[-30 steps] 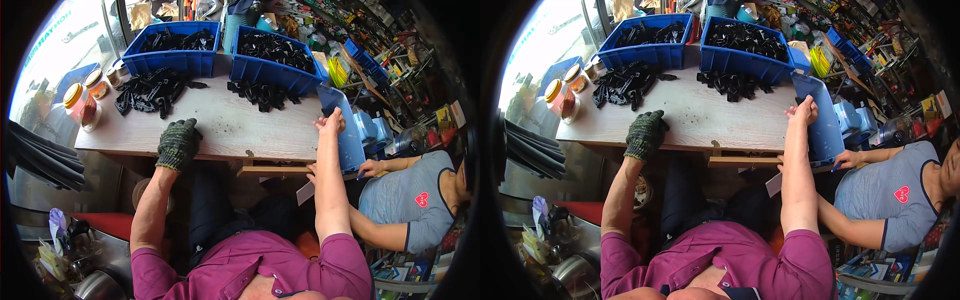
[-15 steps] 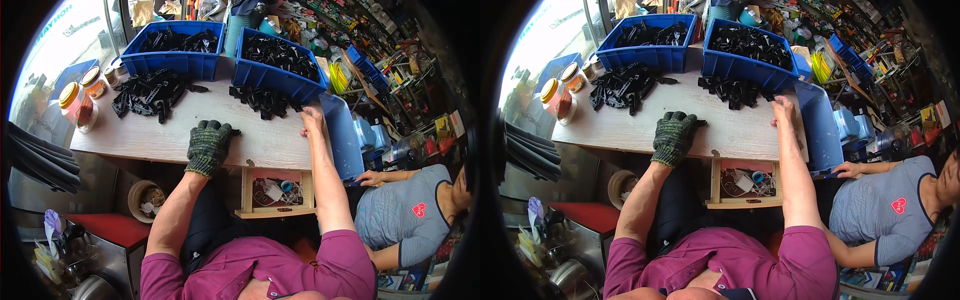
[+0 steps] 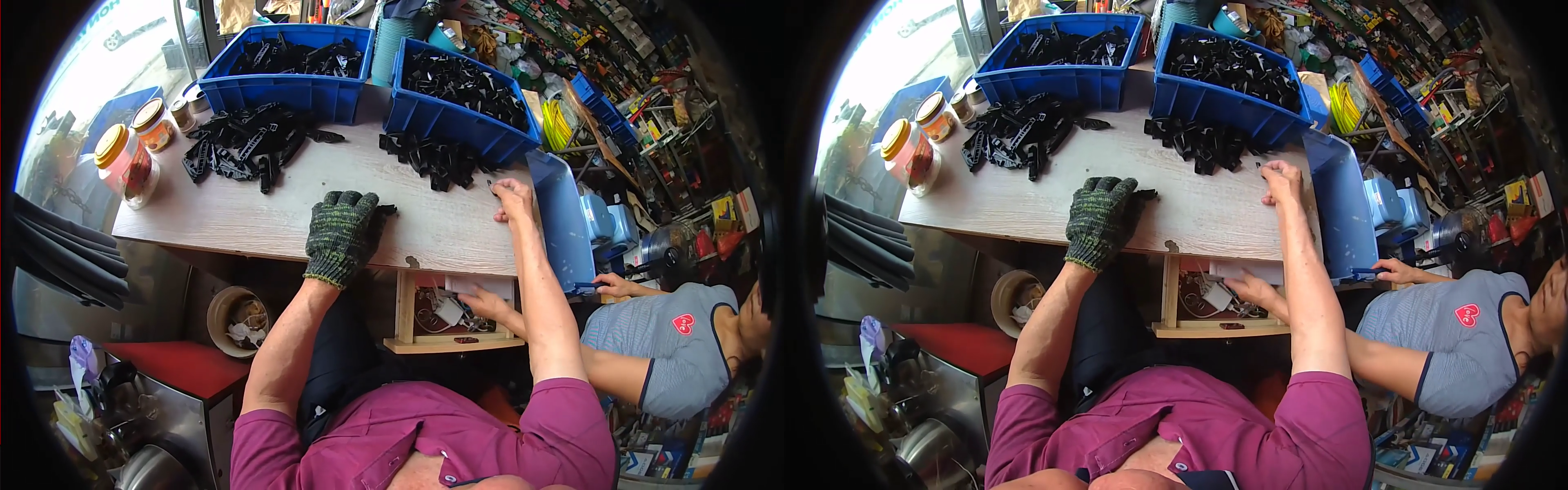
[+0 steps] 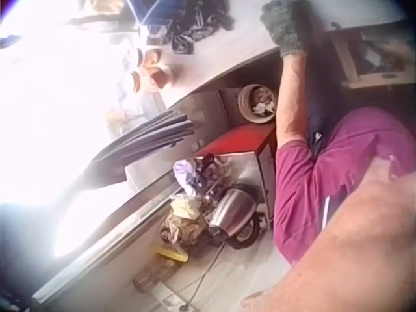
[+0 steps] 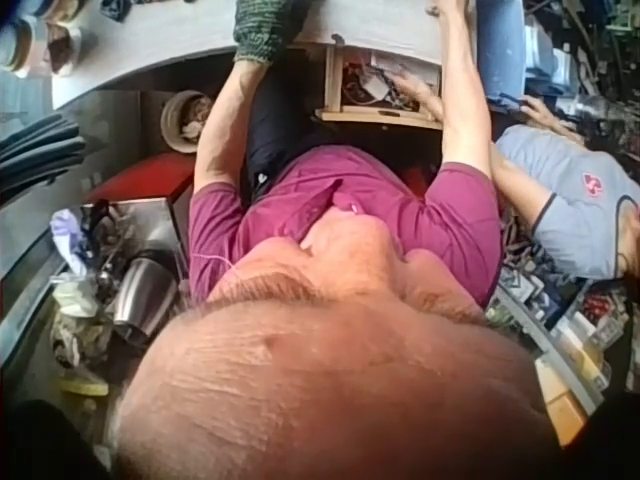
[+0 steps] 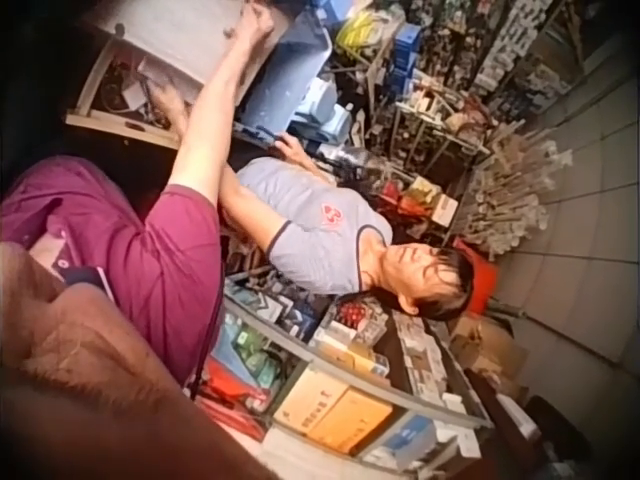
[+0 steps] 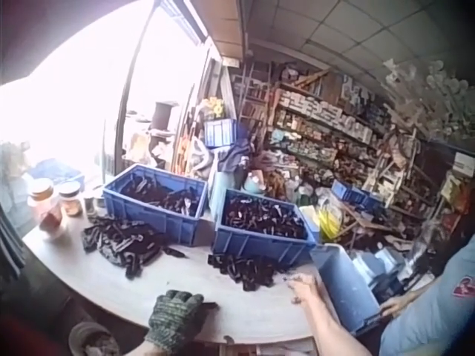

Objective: Assembling and inspecting small black plastic components at a workbench.

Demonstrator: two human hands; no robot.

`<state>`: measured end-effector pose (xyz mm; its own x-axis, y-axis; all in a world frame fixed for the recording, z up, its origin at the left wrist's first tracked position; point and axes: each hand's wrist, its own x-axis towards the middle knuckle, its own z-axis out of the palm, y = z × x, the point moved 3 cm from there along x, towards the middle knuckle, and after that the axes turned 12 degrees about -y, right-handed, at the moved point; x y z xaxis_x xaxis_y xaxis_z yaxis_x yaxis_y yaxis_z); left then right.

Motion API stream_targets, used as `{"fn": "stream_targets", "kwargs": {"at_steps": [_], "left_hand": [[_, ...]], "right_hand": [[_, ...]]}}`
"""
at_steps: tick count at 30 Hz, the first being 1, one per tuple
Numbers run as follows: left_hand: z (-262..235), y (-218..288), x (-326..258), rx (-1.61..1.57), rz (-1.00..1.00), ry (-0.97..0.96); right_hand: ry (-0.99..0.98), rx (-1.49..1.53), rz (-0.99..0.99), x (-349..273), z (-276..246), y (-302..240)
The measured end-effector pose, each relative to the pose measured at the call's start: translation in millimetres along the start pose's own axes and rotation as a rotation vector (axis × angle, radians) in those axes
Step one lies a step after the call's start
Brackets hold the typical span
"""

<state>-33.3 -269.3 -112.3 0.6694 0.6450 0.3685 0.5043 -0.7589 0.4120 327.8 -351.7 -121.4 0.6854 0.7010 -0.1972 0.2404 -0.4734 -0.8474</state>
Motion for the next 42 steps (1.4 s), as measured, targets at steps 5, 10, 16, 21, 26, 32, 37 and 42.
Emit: {"fn": "stream_targets", "kwargs": {"at_steps": [5,10,16,21,26,32,37,42], "left_hand": [[-6,-3,-10,-0.06,0.032,0.28],[17,27,-16,-0.33,0.165,0.267],[47,69,3,-0.543,0.165,0.015],[57,65,4,-0.603,0.183,-0.036],[65,65,8,-0.564,0.022,0.054],[65,47,22,-0.557,-0.227,0.042],[66,45,14,-0.756,-0.237,-0.098],[0,23,-8,0.06,-0.17,0.265]], "right_hand": [[-0.145,0.249,0.08,-30,11,1],[-0.361,0.537,0.037,-74,45,-13],[-0.591,0.549,-0.162,-109,79,-10],[-0.572,0.581,-0.182,-113,90,2],[-0.477,0.513,-0.191,-120,92,-1],[-0.457,0.376,-0.257,-134,101,-15],[-0.365,0.253,-0.366,-130,100,-4],[-0.38,0.477,-0.268,-146,103,-16]]}}
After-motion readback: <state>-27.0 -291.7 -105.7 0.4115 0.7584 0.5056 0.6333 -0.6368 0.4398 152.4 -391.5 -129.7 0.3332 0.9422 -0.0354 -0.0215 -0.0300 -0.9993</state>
